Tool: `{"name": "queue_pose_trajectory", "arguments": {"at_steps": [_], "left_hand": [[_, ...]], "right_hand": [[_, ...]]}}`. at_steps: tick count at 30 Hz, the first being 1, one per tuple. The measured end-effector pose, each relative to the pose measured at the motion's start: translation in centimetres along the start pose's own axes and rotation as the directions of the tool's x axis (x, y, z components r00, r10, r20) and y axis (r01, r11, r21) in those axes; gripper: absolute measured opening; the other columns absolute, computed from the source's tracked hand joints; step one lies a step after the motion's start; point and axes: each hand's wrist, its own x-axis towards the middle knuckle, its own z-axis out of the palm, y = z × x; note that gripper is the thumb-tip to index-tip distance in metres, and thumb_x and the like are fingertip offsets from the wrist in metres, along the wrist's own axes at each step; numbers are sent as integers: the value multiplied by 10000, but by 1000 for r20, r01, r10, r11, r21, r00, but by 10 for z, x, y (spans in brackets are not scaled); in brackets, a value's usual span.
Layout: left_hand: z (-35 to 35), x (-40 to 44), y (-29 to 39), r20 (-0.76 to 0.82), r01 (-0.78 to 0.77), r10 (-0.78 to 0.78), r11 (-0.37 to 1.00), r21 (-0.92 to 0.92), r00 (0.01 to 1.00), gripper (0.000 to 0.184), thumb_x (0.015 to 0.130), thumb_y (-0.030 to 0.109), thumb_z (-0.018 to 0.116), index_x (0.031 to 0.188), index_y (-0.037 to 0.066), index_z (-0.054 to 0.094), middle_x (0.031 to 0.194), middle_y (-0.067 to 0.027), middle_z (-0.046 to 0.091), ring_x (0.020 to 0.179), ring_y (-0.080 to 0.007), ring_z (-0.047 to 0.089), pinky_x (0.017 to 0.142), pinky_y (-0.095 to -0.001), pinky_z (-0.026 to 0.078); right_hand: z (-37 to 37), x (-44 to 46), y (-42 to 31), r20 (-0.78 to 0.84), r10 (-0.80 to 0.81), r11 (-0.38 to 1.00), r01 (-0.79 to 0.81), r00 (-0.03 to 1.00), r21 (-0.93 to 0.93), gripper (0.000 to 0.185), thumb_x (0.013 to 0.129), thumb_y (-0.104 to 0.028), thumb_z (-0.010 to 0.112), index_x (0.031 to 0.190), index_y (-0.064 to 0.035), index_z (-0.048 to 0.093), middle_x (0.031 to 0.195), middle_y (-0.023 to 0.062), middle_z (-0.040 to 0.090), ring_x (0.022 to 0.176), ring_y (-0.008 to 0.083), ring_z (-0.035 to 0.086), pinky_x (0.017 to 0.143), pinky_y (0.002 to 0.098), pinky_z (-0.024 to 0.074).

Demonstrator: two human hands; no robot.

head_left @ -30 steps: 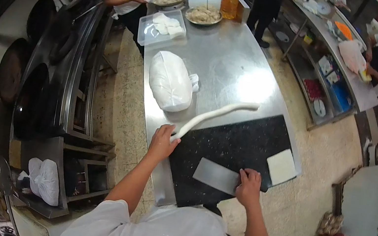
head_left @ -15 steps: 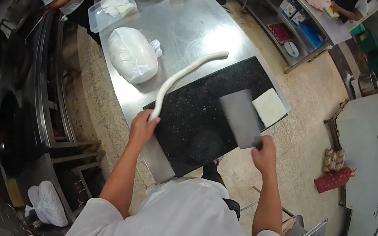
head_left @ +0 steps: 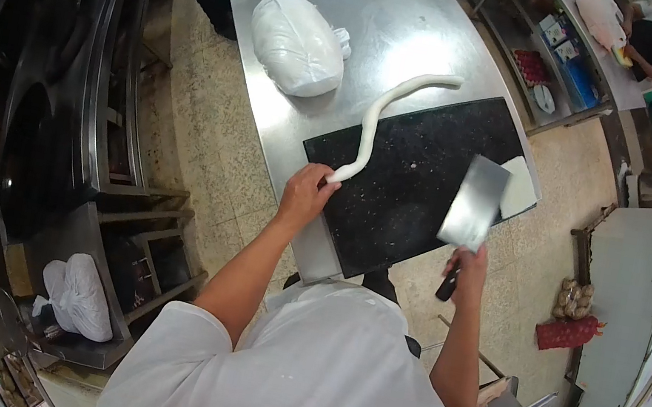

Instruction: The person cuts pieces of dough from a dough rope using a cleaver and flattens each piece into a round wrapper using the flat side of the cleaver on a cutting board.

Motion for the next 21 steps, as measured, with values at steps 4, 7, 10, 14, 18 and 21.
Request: {"name": "queue_pose_trajectory", "arguments": {"at_steps": [4,7,10,14,18,21], "left_hand": [[-12,3,-14,11,-82,81,995,64,997,241,813,137,826,986,29,697,920,-134,687,822,-333,664,724,-419,545],[-14,4,-19,60,-144,138,983,114,989,223,813,118,808,992,34,705,935,-133,691,833,-342,665,740,-429,549],[-14,2,-20,68,-152,142,971,183,988,210,809,94,783,996,35,710,936,-134,688,843,-345,666,753,-441,550],[-20,3,-12,48,-234,229,957,173,972,216,838,77,735,1046,27,711,912,-142,688,762,-353,649,718,-427,541],[-39,5,-17,119,-171,146,956,237,982,173,901,156,686,1015,30,712,906,-165,669,759,-371,640,723,-439,542],[-31,-18,10,388,-269,67,827,494,919,221,935,248,672,998,40,713,969,-165,658,823,-347,648,793,-452,539]], "right_hand": [[70,-64,-21,372,-285,431,465,883,-774,95,983,-122,550,1002,-47,496,761,145,606,679,319,696,594,477,545],[116,-85,-27,558,-298,139,613,775,-777,115,1010,-151,508,1029,-38,509,877,204,645,771,407,701,654,530,550],[146,-80,-12,625,-216,66,650,750,-757,127,1027,-149,459,1036,-38,519,925,220,658,778,422,704,655,525,567],[140,-69,-5,647,-197,39,665,737,-746,128,1023,-134,444,1029,-32,521,896,218,658,733,404,717,629,486,594],[81,-65,10,587,-163,164,608,793,-777,153,992,-159,508,1041,-16,533,941,237,696,814,448,712,741,526,572],[11,-75,16,505,-113,492,490,856,-720,178,949,-148,597,1041,1,567,924,231,722,858,462,705,787,524,547]]}}
